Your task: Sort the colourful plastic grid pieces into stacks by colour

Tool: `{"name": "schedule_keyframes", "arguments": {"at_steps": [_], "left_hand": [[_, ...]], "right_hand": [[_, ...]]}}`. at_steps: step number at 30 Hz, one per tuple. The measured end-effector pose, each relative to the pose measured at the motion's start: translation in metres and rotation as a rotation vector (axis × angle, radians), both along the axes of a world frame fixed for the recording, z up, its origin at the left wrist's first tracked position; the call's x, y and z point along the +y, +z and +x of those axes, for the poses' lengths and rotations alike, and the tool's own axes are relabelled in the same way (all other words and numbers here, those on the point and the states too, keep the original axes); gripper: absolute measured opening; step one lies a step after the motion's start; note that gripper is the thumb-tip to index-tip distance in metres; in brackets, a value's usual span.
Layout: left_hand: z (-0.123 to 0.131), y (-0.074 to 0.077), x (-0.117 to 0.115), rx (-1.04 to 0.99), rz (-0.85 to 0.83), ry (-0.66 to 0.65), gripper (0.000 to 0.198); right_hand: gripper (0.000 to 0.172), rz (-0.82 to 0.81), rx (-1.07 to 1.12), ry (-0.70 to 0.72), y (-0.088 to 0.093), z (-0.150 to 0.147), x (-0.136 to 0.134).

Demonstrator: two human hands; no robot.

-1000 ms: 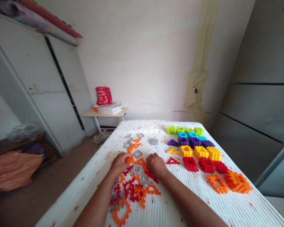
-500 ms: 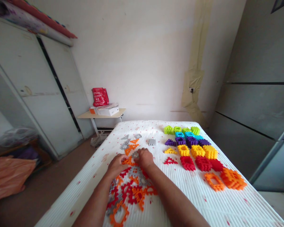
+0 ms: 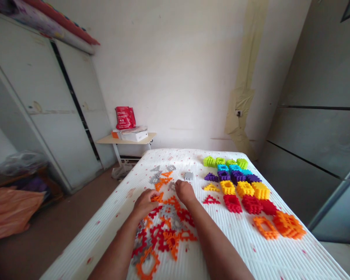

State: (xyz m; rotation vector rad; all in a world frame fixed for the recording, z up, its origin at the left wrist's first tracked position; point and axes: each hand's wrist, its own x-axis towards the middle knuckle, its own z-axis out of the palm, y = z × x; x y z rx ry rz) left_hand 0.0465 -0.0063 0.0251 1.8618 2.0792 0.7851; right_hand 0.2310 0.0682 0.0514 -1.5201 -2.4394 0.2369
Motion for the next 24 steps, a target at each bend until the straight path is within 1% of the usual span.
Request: {"name": "schedule_keyframes", "arguments": {"at_steps": [4,8,12,15,19,20,22,24], "left_hand": [[-0.001,-0.003,0.001,-0.016,0.015,0.001,0.028],[-0.002,-0.004,0.001,-0.014,0.019,-0.003,0.029],[-0.003,-0.004,0.001,-0.014,0.014,-0.005,0.029],[-0.003,-0.006,0.002,-0.01,0.023,-0.006,0.029],[-0.004,-0.008,0.003,-0.01,0.024,-0.007,0.029],[-0.004,-0.008,0.004,-0.012,0.024,-0.007,0.029],[-0.005,-0.009,0.004,-0.016,0.025,-0.01,0.03],[-0.005,-0.009,0.004,-0.015,0.026,-0.013,0.029]], "right_hand": [[0.031,0.003,0.01,-0.033,0.008,0.026,0.011],[0.029,-0.007,-0.008,-0.1,0.005,0.039,0.014],[0.029,0.007,-0.03,-0.206,0.0,0.038,0.009],[0.032,0.03,-0.058,-0.269,0.0,0.035,0.004],[0.049,0.015,-0.124,-0.277,-0.001,0.029,-0.004],[0.051,0.007,-0.133,-0.268,-0.003,0.027,-0.005],[0.049,0.005,-0.142,-0.261,-0.006,0.024,-0.006],[0.043,0.02,-0.131,-0.275,-0.009,0.022,-0.005]]}}
